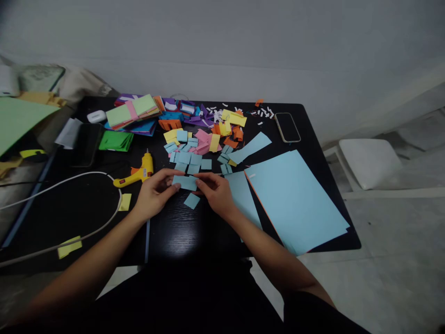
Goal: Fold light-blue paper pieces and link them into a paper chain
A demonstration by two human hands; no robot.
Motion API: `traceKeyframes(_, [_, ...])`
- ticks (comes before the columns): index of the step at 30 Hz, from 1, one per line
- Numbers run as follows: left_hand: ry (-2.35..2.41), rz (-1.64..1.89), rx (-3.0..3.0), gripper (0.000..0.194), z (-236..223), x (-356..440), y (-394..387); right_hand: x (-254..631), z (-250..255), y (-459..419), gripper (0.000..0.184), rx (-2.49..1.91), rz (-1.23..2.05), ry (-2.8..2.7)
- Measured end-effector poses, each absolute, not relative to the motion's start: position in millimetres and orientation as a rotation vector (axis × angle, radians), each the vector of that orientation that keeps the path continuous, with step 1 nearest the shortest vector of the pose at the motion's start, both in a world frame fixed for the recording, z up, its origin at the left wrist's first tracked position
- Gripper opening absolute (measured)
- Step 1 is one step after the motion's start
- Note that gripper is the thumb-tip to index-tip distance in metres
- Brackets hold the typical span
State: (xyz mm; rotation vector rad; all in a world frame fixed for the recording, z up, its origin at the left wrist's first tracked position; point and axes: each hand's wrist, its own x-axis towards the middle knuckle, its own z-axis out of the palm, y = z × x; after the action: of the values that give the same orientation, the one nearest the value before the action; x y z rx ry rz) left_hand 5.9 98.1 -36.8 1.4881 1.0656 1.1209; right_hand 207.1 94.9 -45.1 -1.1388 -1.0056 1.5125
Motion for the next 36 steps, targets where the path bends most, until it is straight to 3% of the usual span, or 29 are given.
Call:
traceKeyframes(15, [1.052, 1.153, 1.373, 0.025, -32.4, 8.7, 98.3, 209.2, -44.5, 95.9, 0.033, -1.142, 1.570, -0.944])
traceKeyframes(21, [1.035, 1.151, 1.296, 0.037, -31.8, 8.6, 98.9, 209.5, -46.3, 97.3, 0.034, -1.138, 1.615, -0.913])
traceKeyframes(30, [0.992, 1.165, 1.225, 0.042, -37.8, 11.5, 98.5, 207.6, -45.4, 95.1, 0.046, -1.146, 1.510, -1.028])
traceKeyframes(36, [0.996, 1.170, 1.228, 0.041, -35.5, 14.0, 97.4, 205.3, -47.9, 94.2, 0.041, -1.177, 1.436, -1.016])
